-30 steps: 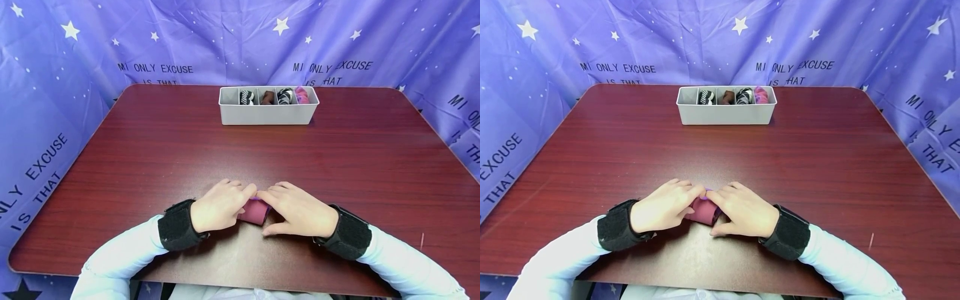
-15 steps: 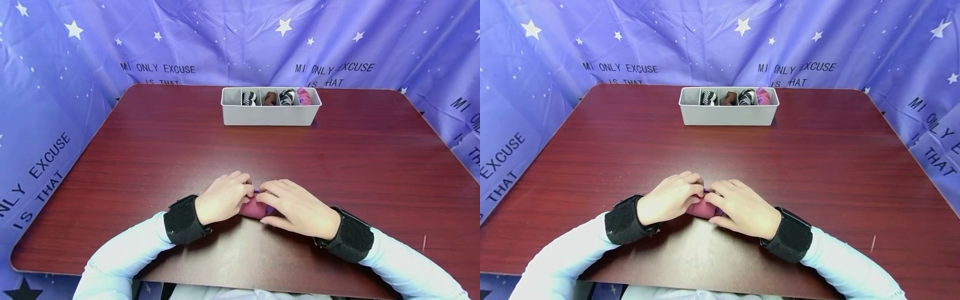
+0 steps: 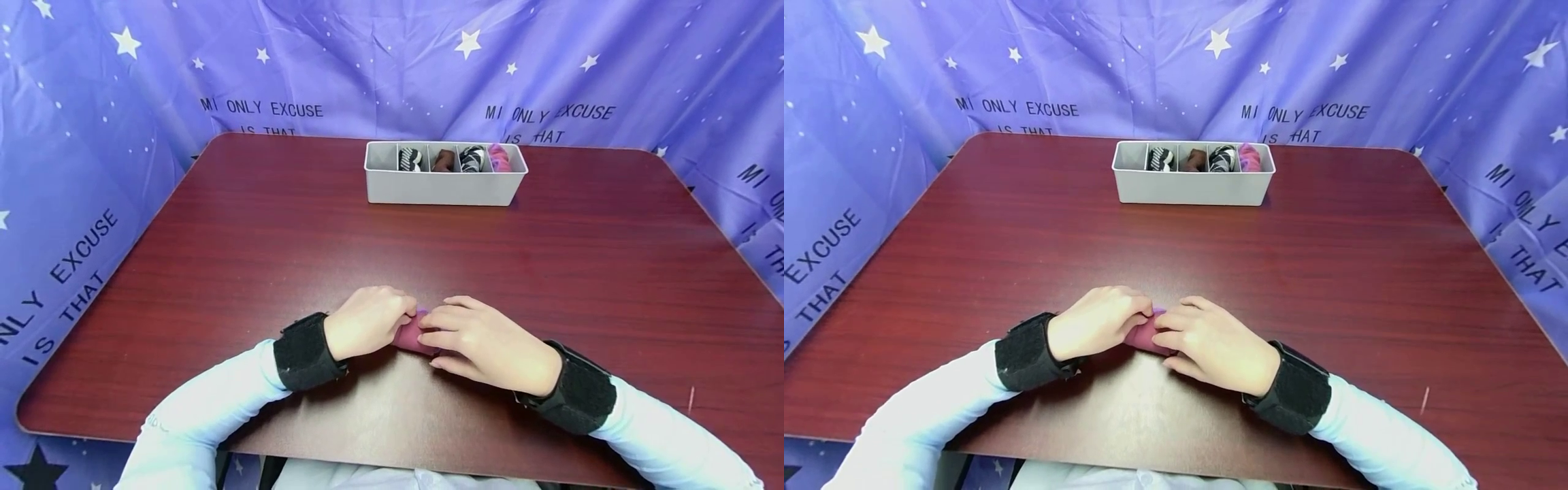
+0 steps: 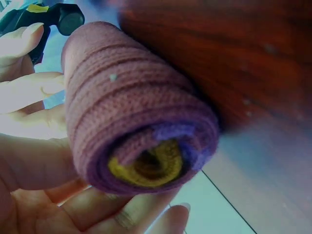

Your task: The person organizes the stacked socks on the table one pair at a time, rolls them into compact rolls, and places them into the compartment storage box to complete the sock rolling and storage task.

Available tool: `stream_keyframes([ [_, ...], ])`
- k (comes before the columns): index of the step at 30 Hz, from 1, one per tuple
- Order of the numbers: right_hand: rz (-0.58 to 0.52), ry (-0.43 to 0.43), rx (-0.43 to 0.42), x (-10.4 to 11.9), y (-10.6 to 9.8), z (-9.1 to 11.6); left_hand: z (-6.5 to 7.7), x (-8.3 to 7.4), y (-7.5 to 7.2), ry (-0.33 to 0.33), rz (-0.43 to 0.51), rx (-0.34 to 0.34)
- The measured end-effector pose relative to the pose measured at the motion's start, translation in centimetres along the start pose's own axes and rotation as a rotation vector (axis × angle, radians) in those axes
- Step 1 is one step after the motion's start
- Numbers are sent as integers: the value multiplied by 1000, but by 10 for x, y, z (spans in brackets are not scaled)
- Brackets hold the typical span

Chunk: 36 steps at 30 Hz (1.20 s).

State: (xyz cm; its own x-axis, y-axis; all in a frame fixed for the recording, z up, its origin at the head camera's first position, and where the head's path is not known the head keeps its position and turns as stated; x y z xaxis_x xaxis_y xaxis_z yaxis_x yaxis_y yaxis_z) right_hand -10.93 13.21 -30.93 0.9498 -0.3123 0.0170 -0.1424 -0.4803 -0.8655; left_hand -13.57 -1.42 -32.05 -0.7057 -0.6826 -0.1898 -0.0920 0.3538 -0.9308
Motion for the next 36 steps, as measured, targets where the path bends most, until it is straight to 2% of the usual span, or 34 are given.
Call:
stream_keyframes([
  [7,-71,40,-21,-8,3,1,0,-2,-1,24,25,44],
  [13,-126,43,-12,-14,2,3,6,-11,-5,51,14,92],
  [16,-136,44,-8,-16,2,4,8,-16,-5,58,-18,63],
  [20,-128,44,-7,-18,1,3,8,-18,-4,66,-57,-20],
  [24,-64,82,-18,-18,1,-1,1,-15,-8,82,-59,-63],
  [30,109,181,-20,-13,7,-10,-14,-4,-11,71,45,-4],
  [33,155,242,-11,-12,11,-15,-20,0,-11,71,91,34],
  [36,181,305,-4,-14,16,-20,-27,3,-7,42,135,31],
])
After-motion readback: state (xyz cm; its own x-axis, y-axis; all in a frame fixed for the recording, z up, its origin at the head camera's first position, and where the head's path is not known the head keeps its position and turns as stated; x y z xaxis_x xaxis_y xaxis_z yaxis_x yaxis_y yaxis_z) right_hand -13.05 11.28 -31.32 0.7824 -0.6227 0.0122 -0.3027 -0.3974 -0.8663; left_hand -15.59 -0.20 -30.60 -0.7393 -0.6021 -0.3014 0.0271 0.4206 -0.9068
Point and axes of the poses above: each hand's wrist, its own z-axis away from the middle knuckle, its own y-axis out of the palm, x = y × z, the point moved 3 cm from there along -z, towards the middle knuckle, and after that the axes turned 11 degrees about -x, right-handed, at the moved point
